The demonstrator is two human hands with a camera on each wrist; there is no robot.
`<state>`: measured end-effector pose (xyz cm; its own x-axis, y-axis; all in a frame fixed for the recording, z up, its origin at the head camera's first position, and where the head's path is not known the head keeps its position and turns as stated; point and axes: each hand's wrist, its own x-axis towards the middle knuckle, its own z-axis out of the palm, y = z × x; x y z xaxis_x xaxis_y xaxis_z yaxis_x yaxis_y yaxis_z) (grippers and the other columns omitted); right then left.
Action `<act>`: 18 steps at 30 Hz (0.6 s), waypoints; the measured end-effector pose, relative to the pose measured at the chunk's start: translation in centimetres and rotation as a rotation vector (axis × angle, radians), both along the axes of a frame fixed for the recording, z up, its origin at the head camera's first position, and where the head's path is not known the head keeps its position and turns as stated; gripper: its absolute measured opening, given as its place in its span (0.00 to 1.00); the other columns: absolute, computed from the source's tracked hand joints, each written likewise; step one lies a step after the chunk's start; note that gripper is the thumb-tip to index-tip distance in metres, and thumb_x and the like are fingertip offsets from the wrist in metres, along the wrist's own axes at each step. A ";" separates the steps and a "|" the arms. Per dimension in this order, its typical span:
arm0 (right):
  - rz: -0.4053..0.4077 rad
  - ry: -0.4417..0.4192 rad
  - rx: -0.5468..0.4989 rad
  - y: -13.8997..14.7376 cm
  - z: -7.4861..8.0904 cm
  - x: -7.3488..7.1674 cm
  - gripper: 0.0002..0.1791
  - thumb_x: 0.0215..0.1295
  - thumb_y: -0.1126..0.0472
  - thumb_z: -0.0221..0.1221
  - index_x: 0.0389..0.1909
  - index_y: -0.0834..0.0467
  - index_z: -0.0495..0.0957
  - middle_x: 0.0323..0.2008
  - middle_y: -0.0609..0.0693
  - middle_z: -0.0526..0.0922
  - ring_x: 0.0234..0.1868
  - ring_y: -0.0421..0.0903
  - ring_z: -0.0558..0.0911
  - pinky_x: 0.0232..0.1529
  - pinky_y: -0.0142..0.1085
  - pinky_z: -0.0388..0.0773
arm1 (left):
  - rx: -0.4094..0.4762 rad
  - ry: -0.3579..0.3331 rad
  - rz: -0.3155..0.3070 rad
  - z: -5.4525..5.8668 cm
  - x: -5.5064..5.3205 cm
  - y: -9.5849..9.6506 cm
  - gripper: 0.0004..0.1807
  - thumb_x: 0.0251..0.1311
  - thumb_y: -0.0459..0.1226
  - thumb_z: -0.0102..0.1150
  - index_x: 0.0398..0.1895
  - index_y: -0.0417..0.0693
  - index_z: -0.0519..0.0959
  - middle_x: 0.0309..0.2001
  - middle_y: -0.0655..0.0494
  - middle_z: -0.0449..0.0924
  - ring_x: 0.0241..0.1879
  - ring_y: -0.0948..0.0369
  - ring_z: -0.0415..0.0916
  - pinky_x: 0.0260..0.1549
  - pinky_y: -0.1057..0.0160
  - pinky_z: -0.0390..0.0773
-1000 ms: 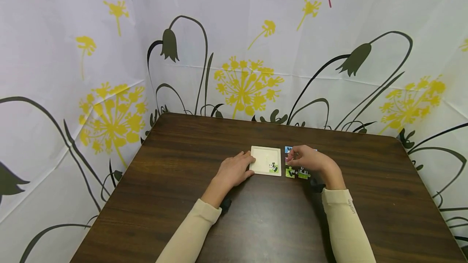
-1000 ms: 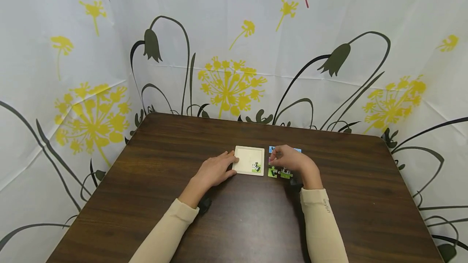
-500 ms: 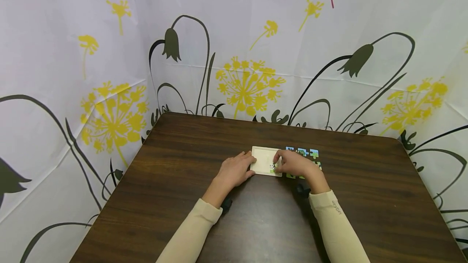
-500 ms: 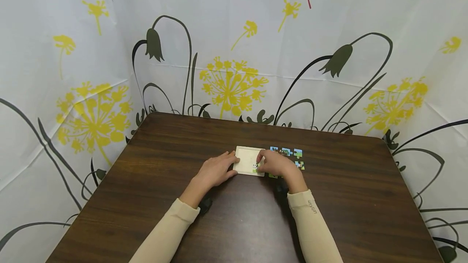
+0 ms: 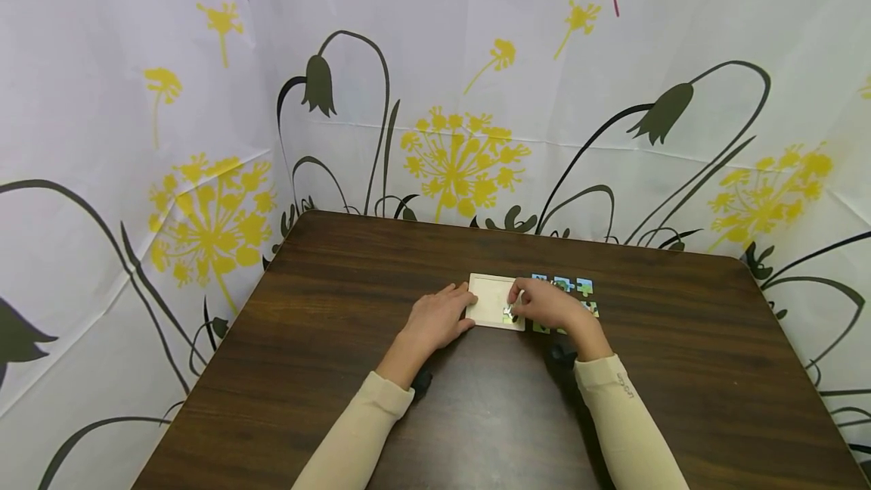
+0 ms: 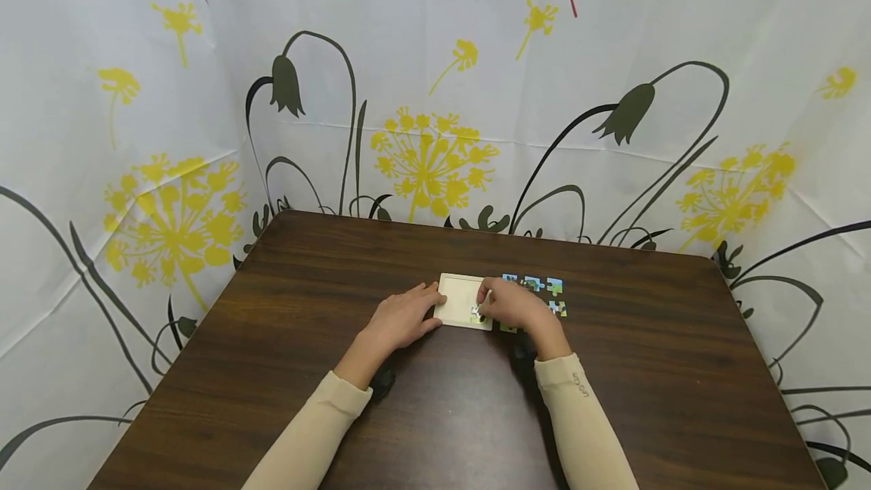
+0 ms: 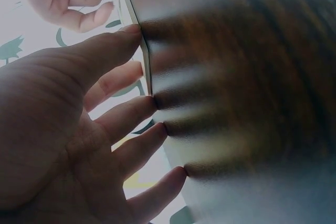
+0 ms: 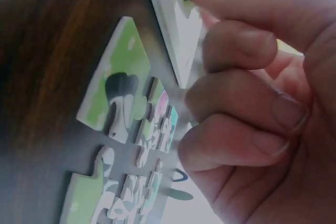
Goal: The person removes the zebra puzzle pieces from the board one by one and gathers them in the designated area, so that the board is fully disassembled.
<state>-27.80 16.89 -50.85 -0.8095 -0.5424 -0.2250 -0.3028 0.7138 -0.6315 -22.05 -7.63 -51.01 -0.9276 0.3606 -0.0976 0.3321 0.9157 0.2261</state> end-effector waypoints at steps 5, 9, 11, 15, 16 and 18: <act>0.002 -0.013 -0.075 0.5 0.7 0.1 0.03 0.77 0.64 0.61 0.42 0.60 0.81 0.21 0.45 0.69 0.20 0.41 0.65 0.25 0.36 0.66 | 0.006 0.000 -0.003 -0.1 0.0 -0.1 0.27 0.75 0.51 0.65 0.74 0.59 0.78 0.82 0.54 0.68 0.81 0.52 0.66 0.73 0.39 0.74; 0.031 -0.054 -0.139 0.8 1.3 0.2 0.05 0.77 0.64 0.62 0.40 0.62 0.82 0.23 0.49 0.76 0.21 0.41 0.67 0.26 0.36 0.68 | 0.014 -0.005 -0.001 -0.1 0.0 -0.1 0.27 0.76 0.51 0.65 0.75 0.60 0.77 0.82 0.54 0.67 0.82 0.52 0.65 0.73 0.38 0.73; 0.035 -0.072 -0.156 1.1 1.6 0.3 0.06 0.77 0.63 0.62 0.40 0.61 0.82 0.25 0.51 0.78 0.22 0.40 0.68 0.27 0.34 0.69 | 0.015 -0.004 -0.002 0.0 0.1 -0.1 0.27 0.76 0.50 0.65 0.74 0.60 0.77 0.82 0.54 0.67 0.82 0.52 0.65 0.73 0.38 0.73; 0.016 -0.091 -0.189 2.0 2.5 0.5 0.06 0.76 0.63 0.63 0.40 0.62 0.83 0.25 0.53 0.78 0.24 0.40 0.70 0.29 0.33 0.70 | 0.011 -0.001 -0.004 0.0 0.2 -0.1 0.27 0.76 0.51 0.65 0.74 0.60 0.77 0.82 0.55 0.67 0.82 0.52 0.65 0.73 0.38 0.73; 0.007 -0.093 -0.189 2.4 2.8 0.6 0.06 0.76 0.63 0.63 0.39 0.62 0.83 0.25 0.54 0.79 0.25 0.40 0.70 0.29 0.33 0.70 | 0.011 0.000 -0.005 0.0 0.2 -0.1 0.27 0.76 0.51 0.65 0.74 0.60 0.77 0.82 0.55 0.67 0.82 0.52 0.65 0.73 0.38 0.73; 0.000 -0.081 -0.181 3.3 3.4 0.6 0.07 0.75 0.63 0.63 0.39 0.63 0.84 0.27 0.54 0.80 0.26 0.41 0.71 0.31 0.33 0.71 | 0.012 -0.002 -0.004 0.0 0.2 -0.1 0.27 0.76 0.51 0.65 0.74 0.60 0.77 0.83 0.55 0.66 0.82 0.52 0.65 0.73 0.37 0.73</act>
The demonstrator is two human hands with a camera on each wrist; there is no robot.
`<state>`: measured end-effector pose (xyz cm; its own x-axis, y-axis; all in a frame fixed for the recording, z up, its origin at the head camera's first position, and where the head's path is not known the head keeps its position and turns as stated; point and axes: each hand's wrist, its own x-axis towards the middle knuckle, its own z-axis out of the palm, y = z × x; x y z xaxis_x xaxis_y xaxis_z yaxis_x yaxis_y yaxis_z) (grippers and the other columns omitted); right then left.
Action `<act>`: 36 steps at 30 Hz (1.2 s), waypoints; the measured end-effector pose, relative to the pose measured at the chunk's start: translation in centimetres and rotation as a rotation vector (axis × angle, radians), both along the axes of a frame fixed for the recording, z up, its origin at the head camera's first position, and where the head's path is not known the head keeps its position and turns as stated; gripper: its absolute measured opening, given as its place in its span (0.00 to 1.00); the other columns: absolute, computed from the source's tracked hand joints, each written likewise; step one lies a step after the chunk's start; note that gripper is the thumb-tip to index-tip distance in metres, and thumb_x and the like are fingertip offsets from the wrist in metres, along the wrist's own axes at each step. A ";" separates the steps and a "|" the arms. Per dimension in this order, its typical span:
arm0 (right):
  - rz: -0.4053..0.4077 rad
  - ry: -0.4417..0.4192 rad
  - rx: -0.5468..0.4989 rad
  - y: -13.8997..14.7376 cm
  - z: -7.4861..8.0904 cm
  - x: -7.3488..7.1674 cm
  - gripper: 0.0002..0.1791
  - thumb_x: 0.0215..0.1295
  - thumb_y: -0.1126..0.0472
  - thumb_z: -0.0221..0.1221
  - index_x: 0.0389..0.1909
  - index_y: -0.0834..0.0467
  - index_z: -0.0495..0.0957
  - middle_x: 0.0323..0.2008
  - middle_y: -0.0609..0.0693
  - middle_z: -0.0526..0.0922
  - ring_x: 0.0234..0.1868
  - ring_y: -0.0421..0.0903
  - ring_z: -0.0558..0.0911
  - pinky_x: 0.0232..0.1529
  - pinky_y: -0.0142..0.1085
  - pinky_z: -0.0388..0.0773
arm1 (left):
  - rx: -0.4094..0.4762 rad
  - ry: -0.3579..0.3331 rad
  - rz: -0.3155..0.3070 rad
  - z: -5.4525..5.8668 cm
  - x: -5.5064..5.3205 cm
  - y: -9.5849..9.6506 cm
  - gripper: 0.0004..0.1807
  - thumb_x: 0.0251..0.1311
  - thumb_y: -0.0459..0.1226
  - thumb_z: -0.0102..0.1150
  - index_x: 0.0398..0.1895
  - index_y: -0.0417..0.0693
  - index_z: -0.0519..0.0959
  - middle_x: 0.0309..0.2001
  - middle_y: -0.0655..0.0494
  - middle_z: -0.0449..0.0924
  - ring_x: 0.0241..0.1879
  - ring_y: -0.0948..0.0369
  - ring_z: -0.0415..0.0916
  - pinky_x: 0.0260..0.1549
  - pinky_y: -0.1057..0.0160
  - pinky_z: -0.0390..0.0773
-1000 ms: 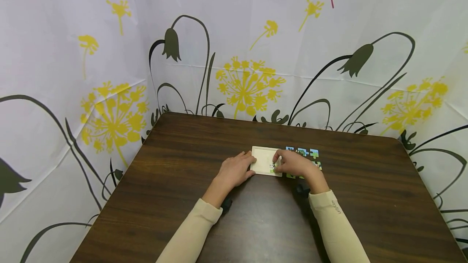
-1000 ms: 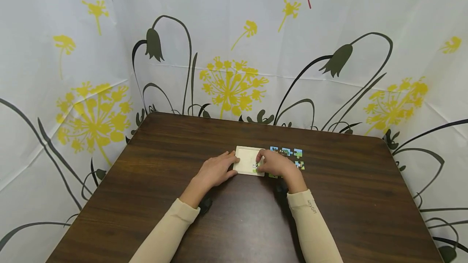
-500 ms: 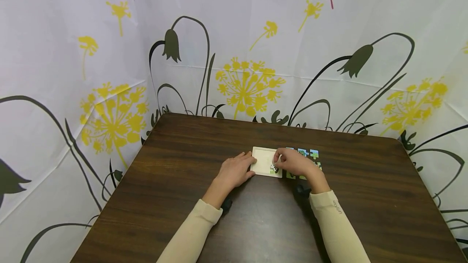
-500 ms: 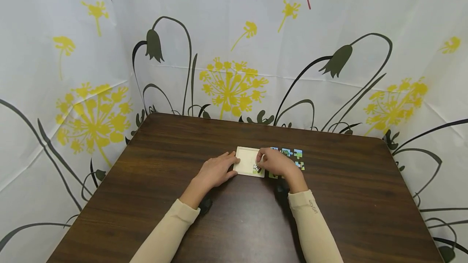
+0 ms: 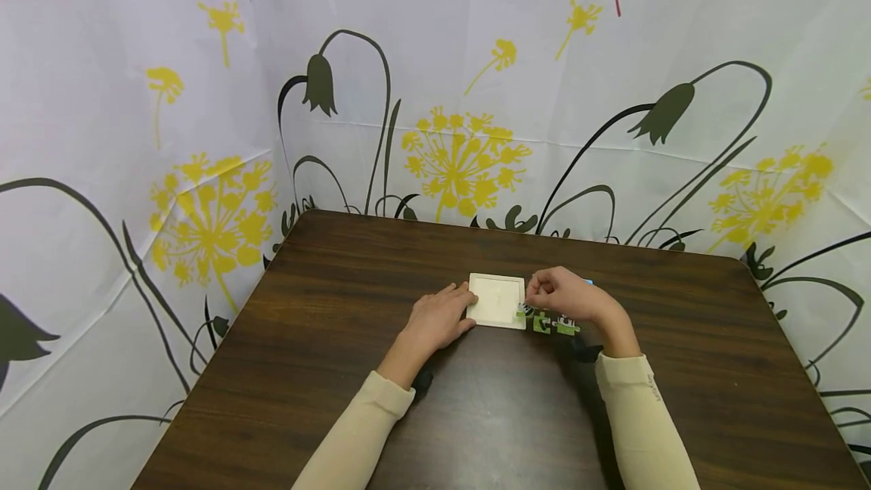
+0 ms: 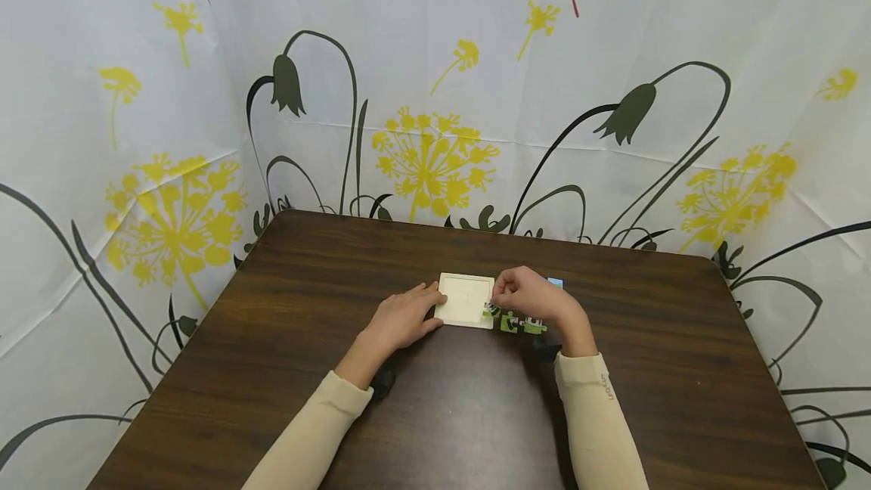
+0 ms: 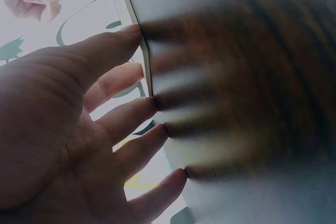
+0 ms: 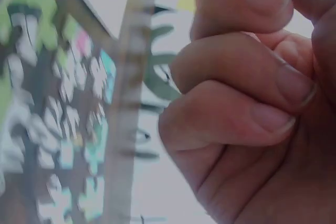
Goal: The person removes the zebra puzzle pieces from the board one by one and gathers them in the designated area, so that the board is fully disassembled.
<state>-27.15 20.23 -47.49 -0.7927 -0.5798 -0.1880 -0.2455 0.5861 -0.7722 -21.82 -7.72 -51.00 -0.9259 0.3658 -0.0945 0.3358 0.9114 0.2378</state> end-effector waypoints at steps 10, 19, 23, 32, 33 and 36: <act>-0.015 -0.010 0.120 5.2 1.6 0.3 0.10 0.77 0.61 0.62 0.39 0.64 0.86 0.33 0.53 0.83 0.32 0.42 0.73 0.38 0.37 0.73 | 0.001 0.006 0.014 0.1 -0.1 0.2 0.27 0.76 0.51 0.65 0.74 0.60 0.77 0.83 0.55 0.66 0.82 0.53 0.64 0.74 0.37 0.72; -0.073 -0.076 0.217 8.7 1.4 0.8 0.10 0.76 0.62 0.64 0.39 0.65 0.88 0.42 0.54 0.89 0.43 0.45 0.81 0.47 0.41 0.79 | -0.001 0.004 0.020 0.1 0.0 0.1 0.27 0.76 0.52 0.64 0.74 0.60 0.77 0.83 0.56 0.65 0.82 0.54 0.64 0.74 0.38 0.73; -0.104 -0.109 0.239 9.2 1.1 0.8 0.09 0.75 0.63 0.65 0.37 0.65 0.86 0.40 0.54 0.88 0.41 0.46 0.78 0.46 0.41 0.78 | 0.004 0.002 0.019 0.1 0.0 0.1 0.27 0.76 0.51 0.65 0.74 0.60 0.77 0.83 0.56 0.65 0.82 0.53 0.64 0.74 0.37 0.72; -0.128 -0.103 0.263 9.5 0.4 0.6 0.09 0.75 0.64 0.64 0.37 0.66 0.87 0.41 0.55 0.88 0.41 0.48 0.78 0.46 0.43 0.79 | 0.014 -0.010 0.023 0.2 0.1 0.1 0.27 0.76 0.51 0.64 0.74 0.60 0.77 0.83 0.55 0.65 0.82 0.53 0.64 0.74 0.36 0.71; -0.136 -0.104 0.272 9.6 0.4 0.6 0.09 0.75 0.63 0.64 0.38 0.65 0.87 0.41 0.55 0.88 0.42 0.48 0.79 0.48 0.44 0.79 | 0.011 -0.010 0.022 0.2 0.1 0.1 0.27 0.76 0.51 0.64 0.74 0.60 0.77 0.83 0.55 0.65 0.82 0.53 0.64 0.74 0.36 0.72; -0.135 -0.090 0.279 9.7 0.2 0.5 0.09 0.76 0.63 0.64 0.39 0.65 0.87 0.42 0.56 0.88 0.44 0.49 0.80 0.50 0.47 0.81 | 0.007 -0.008 0.021 0.2 0.0 0.1 0.27 0.76 0.51 0.64 0.74 0.60 0.77 0.83 0.55 0.65 0.82 0.53 0.64 0.74 0.37 0.72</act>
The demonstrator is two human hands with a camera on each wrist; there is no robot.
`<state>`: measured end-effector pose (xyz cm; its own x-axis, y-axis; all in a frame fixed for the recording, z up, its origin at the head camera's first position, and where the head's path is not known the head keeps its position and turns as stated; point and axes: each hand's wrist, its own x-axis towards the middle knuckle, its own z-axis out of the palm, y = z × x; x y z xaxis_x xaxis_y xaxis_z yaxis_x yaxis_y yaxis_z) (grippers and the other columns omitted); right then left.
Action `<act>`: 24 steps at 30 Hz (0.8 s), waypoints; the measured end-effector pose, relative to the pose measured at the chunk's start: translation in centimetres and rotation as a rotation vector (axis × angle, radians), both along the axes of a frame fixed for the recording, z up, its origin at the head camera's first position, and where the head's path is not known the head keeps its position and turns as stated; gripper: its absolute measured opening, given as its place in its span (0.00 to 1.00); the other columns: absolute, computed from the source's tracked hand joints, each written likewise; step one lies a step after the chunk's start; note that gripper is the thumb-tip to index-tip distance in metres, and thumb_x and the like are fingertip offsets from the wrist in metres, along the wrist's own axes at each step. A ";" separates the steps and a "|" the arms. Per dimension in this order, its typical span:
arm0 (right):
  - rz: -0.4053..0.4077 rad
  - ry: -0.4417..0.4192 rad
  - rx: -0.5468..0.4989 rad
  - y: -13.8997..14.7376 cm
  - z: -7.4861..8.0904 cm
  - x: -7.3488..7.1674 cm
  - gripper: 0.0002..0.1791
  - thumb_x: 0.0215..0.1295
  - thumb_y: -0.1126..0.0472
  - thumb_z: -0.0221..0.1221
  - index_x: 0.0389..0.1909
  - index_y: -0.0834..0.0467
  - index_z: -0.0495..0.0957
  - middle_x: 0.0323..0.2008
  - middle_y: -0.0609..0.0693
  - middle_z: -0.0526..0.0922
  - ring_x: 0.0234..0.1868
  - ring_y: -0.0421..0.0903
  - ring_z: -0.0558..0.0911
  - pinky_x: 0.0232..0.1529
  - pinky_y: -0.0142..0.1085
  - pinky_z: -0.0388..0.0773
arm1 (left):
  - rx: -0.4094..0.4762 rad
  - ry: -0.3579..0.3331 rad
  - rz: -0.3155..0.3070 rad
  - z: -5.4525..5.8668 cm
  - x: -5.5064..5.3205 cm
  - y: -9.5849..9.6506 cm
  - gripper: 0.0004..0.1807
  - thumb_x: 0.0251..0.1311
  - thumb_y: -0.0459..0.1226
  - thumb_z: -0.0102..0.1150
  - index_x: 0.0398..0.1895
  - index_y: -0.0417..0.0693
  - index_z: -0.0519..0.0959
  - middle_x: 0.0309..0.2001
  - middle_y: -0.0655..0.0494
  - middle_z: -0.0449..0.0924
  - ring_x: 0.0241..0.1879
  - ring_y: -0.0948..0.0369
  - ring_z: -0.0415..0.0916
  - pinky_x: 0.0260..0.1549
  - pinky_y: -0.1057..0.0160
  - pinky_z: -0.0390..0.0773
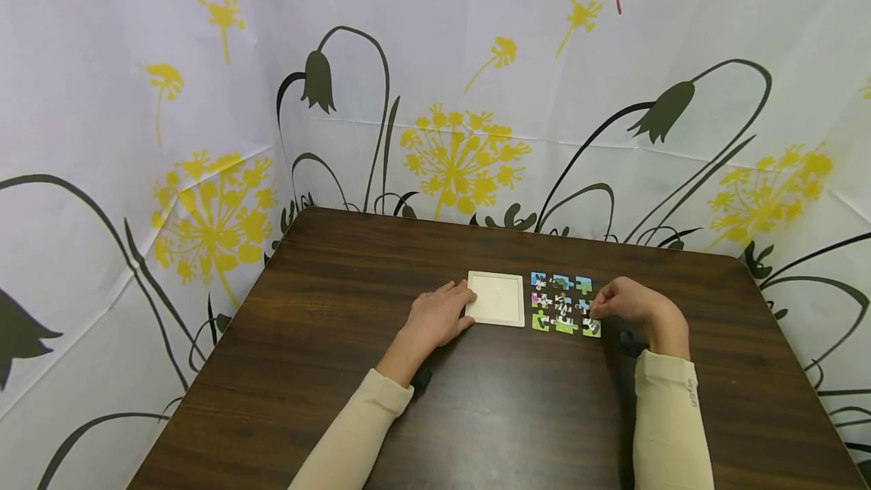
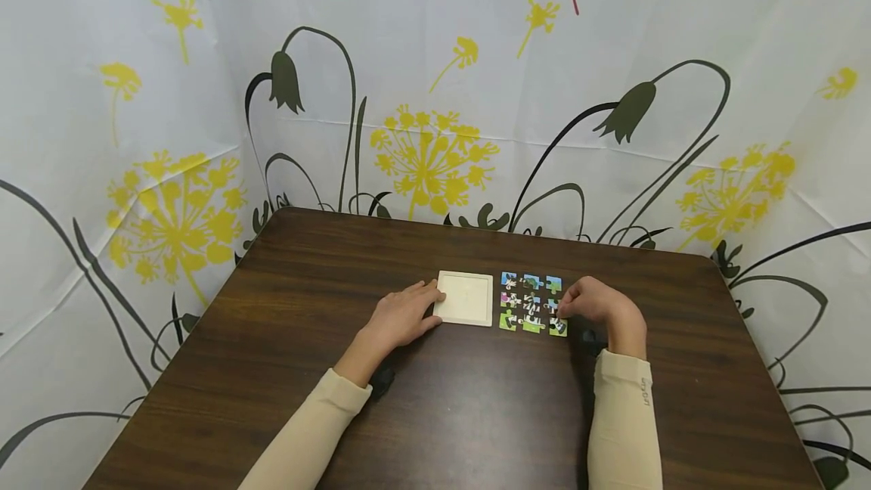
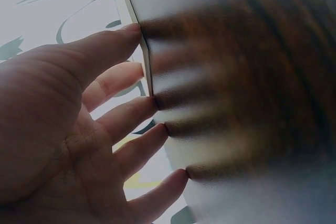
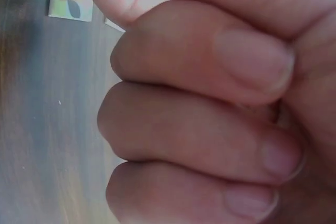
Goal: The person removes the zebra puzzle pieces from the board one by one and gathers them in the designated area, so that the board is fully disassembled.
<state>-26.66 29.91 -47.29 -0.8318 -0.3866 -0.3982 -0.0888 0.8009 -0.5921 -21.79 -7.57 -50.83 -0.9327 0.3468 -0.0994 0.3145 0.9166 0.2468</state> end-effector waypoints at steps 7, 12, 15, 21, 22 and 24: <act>0.007 0.033 -0.022 -0.1 -0.1 -0.1 0.09 0.77 0.64 0.61 0.41 0.66 0.87 0.46 0.59 0.89 0.49 0.53 0.84 0.55 0.55 0.83 | -0.002 0.006 -0.004 -0.1 0.0 -0.1 0.27 0.76 0.51 0.65 0.74 0.60 0.77 0.83 0.55 0.66 0.82 0.53 0.65 0.73 0.37 0.73; -0.004 0.060 -0.040 -0.3 0.0 -0.2 0.09 0.79 0.63 0.59 0.42 0.66 0.83 0.45 0.59 0.88 0.50 0.53 0.83 0.56 0.55 0.82 | -0.005 0.010 -0.003 -0.1 0.0 -0.1 0.27 0.76 0.52 0.64 0.74 0.60 0.77 0.83 0.55 0.66 0.82 0.53 0.65 0.73 0.37 0.73; -0.004 0.080 -0.025 -0.6 0.0 -0.2 0.12 0.81 0.59 0.59 0.44 0.66 0.82 0.44 0.59 0.86 0.47 0.51 0.81 0.52 0.50 0.80 | -0.007 0.012 -0.006 -0.2 0.0 -0.1 0.27 0.76 0.52 0.64 0.74 0.60 0.77 0.83 0.55 0.66 0.82 0.53 0.65 0.73 0.37 0.73; -0.008 0.105 -0.002 -1.3 -0.1 -0.3 0.18 0.84 0.52 0.56 0.47 0.64 0.82 0.45 0.58 0.83 0.45 0.49 0.77 0.45 0.43 0.76 | -0.012 0.001 -0.013 -0.5 0.1 -0.1 0.29 0.76 0.52 0.64 0.76 0.60 0.75 0.83 0.55 0.65 0.82 0.52 0.65 0.74 0.38 0.72; -0.011 0.103 -0.010 -1.4 -0.1 -0.3 0.18 0.84 0.52 0.56 0.47 0.64 0.81 0.44 0.58 0.82 0.44 0.49 0.76 0.44 0.42 0.74 | -0.007 -0.009 -0.012 -0.6 0.0 -0.1 0.30 0.76 0.52 0.63 0.78 0.61 0.73 0.83 0.55 0.65 0.82 0.52 0.64 0.74 0.37 0.72; -0.011 0.097 -0.030 -1.7 -0.1 -0.3 0.17 0.84 0.52 0.56 0.47 0.65 0.80 0.43 0.57 0.81 0.42 0.49 0.77 0.42 0.41 0.74 | 0.009 -0.031 -0.007 -0.6 -0.1 -0.1 0.33 0.77 0.53 0.62 0.81 0.60 0.69 0.84 0.55 0.64 0.83 0.52 0.63 0.75 0.37 0.70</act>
